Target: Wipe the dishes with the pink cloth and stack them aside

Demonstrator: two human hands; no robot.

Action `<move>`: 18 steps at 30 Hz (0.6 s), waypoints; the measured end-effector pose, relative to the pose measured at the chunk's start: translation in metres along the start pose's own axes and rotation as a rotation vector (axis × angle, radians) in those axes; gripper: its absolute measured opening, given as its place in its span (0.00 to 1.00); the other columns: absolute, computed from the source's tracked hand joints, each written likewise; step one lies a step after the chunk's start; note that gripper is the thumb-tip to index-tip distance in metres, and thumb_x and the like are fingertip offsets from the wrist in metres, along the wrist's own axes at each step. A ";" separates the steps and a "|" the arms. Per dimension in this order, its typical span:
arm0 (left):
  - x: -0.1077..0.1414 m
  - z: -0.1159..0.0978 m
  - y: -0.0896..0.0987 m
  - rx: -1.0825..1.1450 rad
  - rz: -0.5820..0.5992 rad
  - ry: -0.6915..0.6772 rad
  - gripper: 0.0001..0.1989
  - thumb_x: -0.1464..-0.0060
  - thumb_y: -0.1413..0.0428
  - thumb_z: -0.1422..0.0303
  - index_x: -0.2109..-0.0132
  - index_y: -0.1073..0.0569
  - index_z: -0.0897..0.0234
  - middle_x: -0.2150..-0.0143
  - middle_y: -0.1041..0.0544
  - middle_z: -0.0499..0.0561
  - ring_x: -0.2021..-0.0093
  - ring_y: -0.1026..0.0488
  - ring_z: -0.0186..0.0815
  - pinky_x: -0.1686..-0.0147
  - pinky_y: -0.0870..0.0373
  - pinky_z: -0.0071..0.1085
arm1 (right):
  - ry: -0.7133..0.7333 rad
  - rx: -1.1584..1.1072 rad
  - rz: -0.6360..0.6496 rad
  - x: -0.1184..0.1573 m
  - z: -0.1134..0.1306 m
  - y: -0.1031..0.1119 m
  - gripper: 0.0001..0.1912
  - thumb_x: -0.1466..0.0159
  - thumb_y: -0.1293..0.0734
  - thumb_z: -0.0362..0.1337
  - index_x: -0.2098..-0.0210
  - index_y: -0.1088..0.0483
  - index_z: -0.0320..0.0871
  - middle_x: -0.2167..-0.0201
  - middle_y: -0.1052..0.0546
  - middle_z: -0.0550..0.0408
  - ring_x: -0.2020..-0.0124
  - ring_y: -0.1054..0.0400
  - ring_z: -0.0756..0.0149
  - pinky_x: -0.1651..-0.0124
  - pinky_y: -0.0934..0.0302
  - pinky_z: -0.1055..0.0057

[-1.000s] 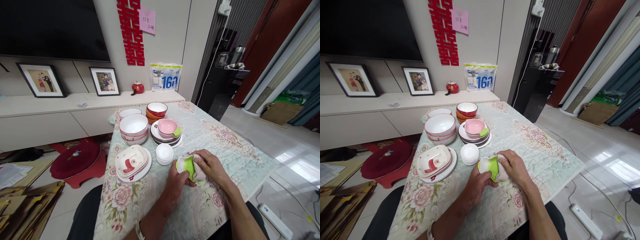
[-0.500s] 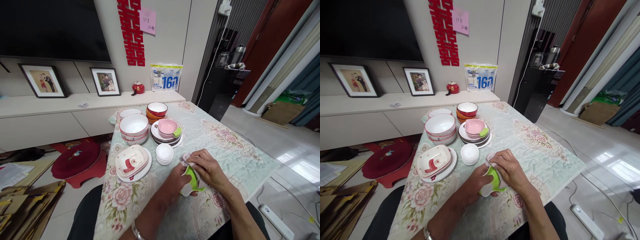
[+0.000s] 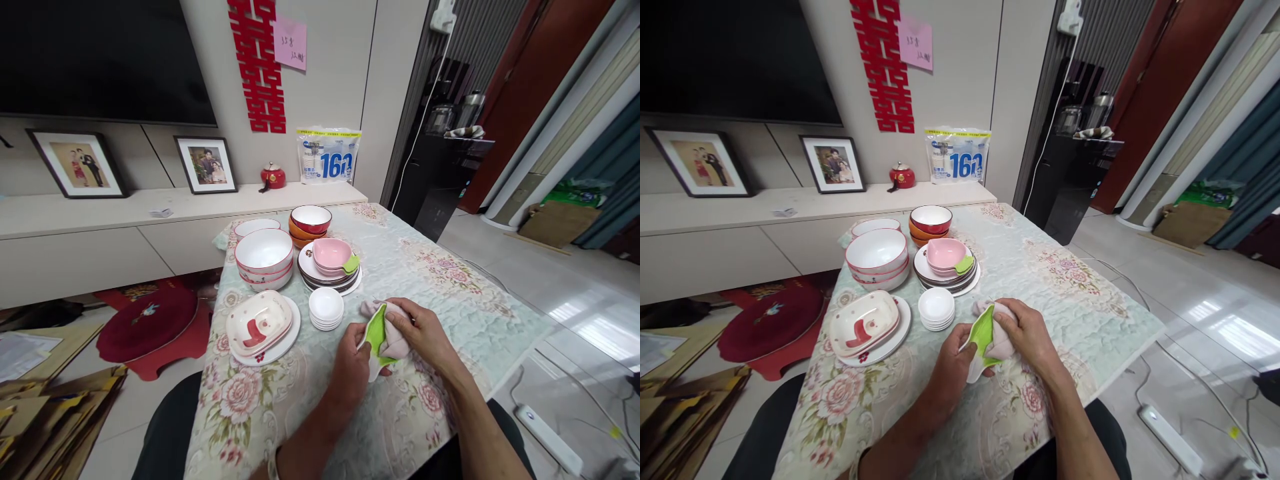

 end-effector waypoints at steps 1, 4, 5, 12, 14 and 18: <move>0.001 -0.001 0.000 0.010 -0.013 -0.004 0.16 0.52 0.45 0.64 0.56 0.32 0.66 0.52 0.24 0.59 0.63 0.23 0.42 0.80 0.26 0.30 | -0.034 -0.018 0.008 0.001 -0.002 -0.001 0.15 0.34 0.37 0.44 0.54 0.25 0.45 0.58 0.20 0.53 0.59 0.26 0.60 0.56 0.35 0.68; 0.002 -0.001 0.000 0.041 -0.043 -0.015 0.15 0.51 0.44 0.64 0.57 0.32 0.65 0.53 0.24 0.58 0.64 0.23 0.41 0.79 0.26 0.31 | -0.110 -0.064 0.021 0.003 -0.009 -0.003 0.15 0.36 0.36 0.45 0.55 0.26 0.44 0.61 0.20 0.54 0.62 0.27 0.60 0.60 0.35 0.69; 0.003 -0.001 0.000 0.047 -0.048 -0.024 0.15 0.51 0.44 0.64 0.57 0.32 0.65 0.53 0.24 0.58 0.65 0.23 0.41 0.79 0.26 0.31 | -0.125 -0.071 0.027 0.003 -0.010 -0.003 0.15 0.36 0.36 0.45 0.55 0.26 0.44 0.62 0.20 0.54 0.62 0.27 0.60 0.61 0.35 0.69; 0.002 -0.003 -0.003 0.020 0.027 -0.019 0.17 0.52 0.42 0.67 0.54 0.33 0.63 0.53 0.24 0.56 0.61 0.23 0.40 0.74 0.26 0.28 | 0.057 0.062 -0.118 0.004 0.005 0.004 0.13 0.36 0.36 0.40 0.55 0.27 0.42 0.63 0.22 0.52 0.64 0.29 0.60 0.60 0.36 0.67; 0.002 0.000 -0.008 0.024 0.113 0.049 0.17 0.55 0.40 0.67 0.56 0.31 0.64 0.59 0.23 0.53 0.66 0.24 0.38 0.71 0.25 0.30 | 0.204 0.093 -0.165 0.007 0.019 0.004 0.12 0.34 0.37 0.38 0.54 0.29 0.43 0.61 0.23 0.51 0.61 0.29 0.60 0.58 0.36 0.66; 0.002 0.008 -0.008 -0.003 0.142 0.115 0.16 0.51 0.40 0.64 0.56 0.32 0.65 0.69 0.26 0.48 0.75 0.26 0.35 0.72 0.26 0.34 | 0.394 0.141 -0.156 0.012 0.041 -0.003 0.12 0.33 0.38 0.34 0.50 0.32 0.46 0.58 0.25 0.50 0.57 0.30 0.60 0.55 0.36 0.66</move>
Point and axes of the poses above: each hand's wrist, its own x-axis away from the middle knuckle, its own y-axis out of the back of the hand, z = x × y, the point moved 8 cm from there along -x, towards the middle knuckle
